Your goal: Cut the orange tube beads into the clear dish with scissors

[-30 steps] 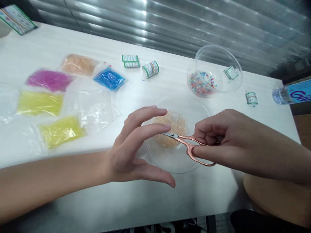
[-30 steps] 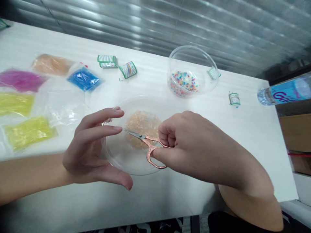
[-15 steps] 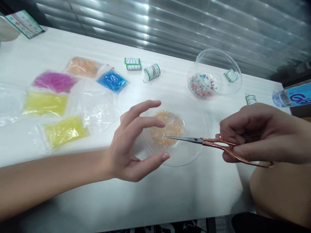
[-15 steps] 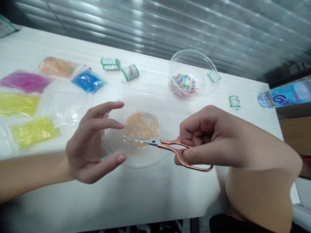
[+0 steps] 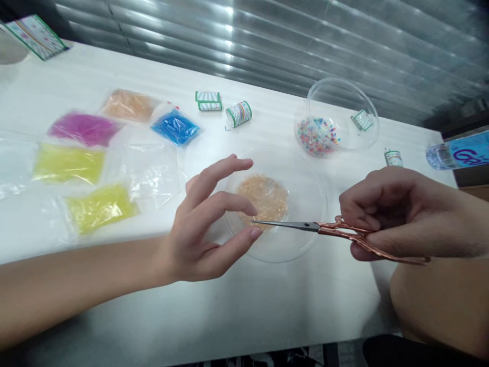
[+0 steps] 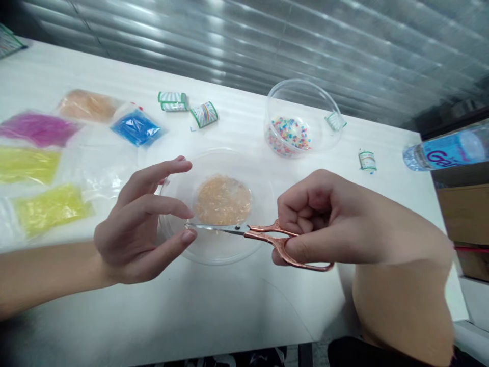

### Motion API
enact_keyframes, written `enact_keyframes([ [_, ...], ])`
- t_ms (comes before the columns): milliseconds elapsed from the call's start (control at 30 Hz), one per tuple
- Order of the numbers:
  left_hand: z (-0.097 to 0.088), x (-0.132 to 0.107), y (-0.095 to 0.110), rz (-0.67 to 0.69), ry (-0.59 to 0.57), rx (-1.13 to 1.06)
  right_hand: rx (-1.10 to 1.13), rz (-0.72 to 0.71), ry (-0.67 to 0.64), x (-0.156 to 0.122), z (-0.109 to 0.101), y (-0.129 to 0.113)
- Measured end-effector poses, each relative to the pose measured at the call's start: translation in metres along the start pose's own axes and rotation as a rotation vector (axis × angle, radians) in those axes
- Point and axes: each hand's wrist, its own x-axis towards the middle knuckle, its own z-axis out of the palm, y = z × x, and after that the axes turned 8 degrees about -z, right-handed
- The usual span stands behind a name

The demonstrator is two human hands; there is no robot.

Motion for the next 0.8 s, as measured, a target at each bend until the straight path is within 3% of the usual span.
enact_keyframes([
  [433, 0.0002, -0.0005, -0.0032, 0.029, -0.007, 0.028, 0.140, -0.013, -0.034, 0.0049, 0.0035, 0.0007],
  [800, -0.0016, -0.0009, -0.0086, 0.101, -0.006, 0.010, 0.032, 0.013, -0.031, 0.0047, 0.0040, -0.0063],
])
